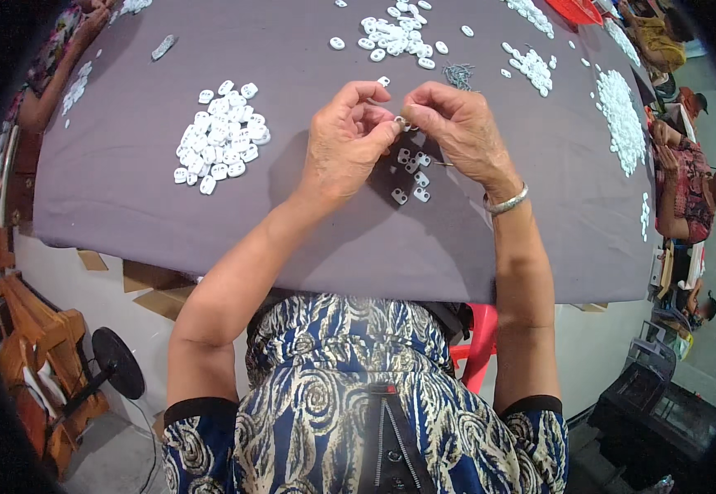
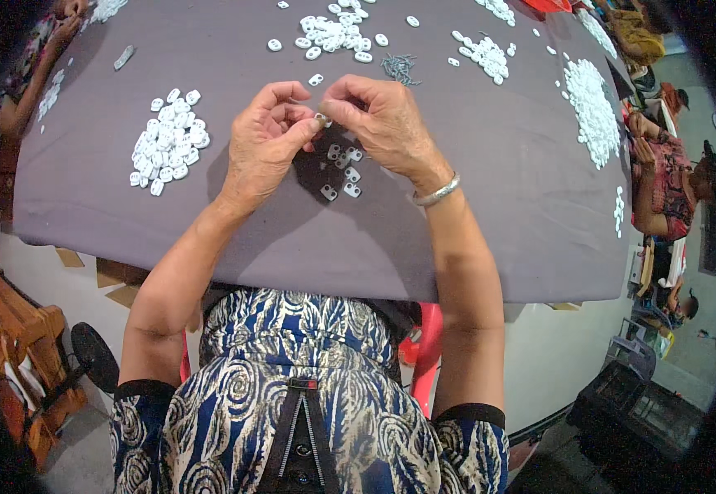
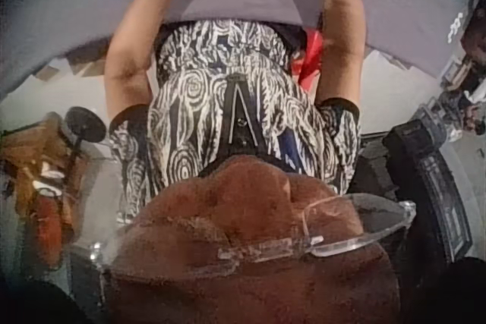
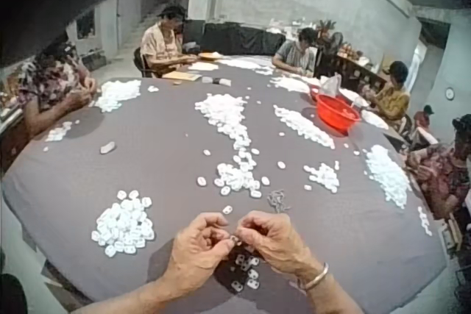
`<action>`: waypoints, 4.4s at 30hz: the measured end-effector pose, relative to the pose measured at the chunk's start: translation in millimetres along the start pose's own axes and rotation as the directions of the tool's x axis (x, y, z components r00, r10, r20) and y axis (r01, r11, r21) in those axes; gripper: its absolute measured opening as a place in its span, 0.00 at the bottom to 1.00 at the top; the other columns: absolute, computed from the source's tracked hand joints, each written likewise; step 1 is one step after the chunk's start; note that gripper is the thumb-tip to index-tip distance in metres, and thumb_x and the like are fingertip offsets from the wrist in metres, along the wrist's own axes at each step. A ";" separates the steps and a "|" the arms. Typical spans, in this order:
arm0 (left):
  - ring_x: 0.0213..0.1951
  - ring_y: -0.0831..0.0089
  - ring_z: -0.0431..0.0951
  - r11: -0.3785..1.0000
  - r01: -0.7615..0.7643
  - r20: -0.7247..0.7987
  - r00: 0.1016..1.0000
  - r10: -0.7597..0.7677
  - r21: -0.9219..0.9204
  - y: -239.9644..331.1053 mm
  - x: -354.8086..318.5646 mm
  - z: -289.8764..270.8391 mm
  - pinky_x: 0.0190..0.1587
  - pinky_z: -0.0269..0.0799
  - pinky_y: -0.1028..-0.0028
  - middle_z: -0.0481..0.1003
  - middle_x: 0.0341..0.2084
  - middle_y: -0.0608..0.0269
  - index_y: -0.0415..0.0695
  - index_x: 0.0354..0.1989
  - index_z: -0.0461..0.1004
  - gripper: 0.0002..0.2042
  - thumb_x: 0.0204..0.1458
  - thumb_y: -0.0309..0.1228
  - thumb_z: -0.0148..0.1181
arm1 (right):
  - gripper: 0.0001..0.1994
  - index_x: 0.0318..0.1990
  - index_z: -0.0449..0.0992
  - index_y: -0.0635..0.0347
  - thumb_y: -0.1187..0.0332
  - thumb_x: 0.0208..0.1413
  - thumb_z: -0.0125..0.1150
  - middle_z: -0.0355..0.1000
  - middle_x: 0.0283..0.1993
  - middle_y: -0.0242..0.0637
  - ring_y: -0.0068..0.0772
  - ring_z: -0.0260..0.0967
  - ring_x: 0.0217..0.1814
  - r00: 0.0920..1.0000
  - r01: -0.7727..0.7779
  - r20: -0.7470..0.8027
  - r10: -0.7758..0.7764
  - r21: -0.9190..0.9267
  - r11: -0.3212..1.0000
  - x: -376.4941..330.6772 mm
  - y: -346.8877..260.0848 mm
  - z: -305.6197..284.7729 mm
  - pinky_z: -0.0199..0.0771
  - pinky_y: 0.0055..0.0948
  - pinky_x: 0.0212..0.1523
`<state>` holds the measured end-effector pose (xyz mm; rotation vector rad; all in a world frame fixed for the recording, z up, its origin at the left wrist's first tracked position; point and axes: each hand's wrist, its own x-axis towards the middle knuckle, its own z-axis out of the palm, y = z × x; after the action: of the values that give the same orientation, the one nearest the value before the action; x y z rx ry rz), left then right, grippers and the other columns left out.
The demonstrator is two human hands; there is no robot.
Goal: Sorting and inspecting small white plastic clips or buckles on a table.
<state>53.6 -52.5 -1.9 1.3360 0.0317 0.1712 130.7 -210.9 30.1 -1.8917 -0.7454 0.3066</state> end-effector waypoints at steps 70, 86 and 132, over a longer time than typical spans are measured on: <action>0.30 0.84 0.71 0.992 -0.088 -0.224 0.969 0.106 0.085 0.6 8.9 -8.6 0.31 0.68 0.83 0.72 0.28 0.69 0.39 0.39 0.68 0.09 0.51 0.21 0.59 | 0.06 0.37 0.75 0.61 0.73 0.52 0.62 0.71 0.29 0.23 0.12 0.62 0.28 0.998 -0.002 0.057 0.003 -0.022 1.000 -0.4 4.7 -7.2 0.65 0.17 0.30; 0.30 0.82 0.72 0.999 -0.040 -0.192 0.981 0.042 0.014 5.4 6.1 -7.3 0.31 0.70 0.81 0.73 0.29 0.66 0.39 0.39 0.68 0.09 0.51 0.22 0.59 | 0.06 0.41 0.73 0.62 0.72 0.59 0.56 0.72 0.35 0.29 0.16 0.67 0.33 0.991 -0.124 0.086 0.102 0.323 0.938 0.1 4.6 -9.7 0.70 0.17 0.33; 0.29 0.85 0.69 0.990 -0.015 -0.042 0.999 0.021 0.139 1.4 2.5 -2.9 0.32 0.68 0.82 0.71 0.27 0.70 0.40 0.41 0.68 0.10 0.52 0.22 0.58 | 0.07 0.36 0.74 0.61 0.67 0.59 0.57 0.69 0.25 0.23 0.12 0.63 0.28 0.995 -0.091 -0.008 0.095 0.242 0.966 2.3 3.9 4.2 0.62 0.14 0.28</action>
<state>55.5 -49.0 -1.0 1.4712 0.0693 0.2162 131.6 -207.4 25.1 -1.6989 -0.5790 0.4182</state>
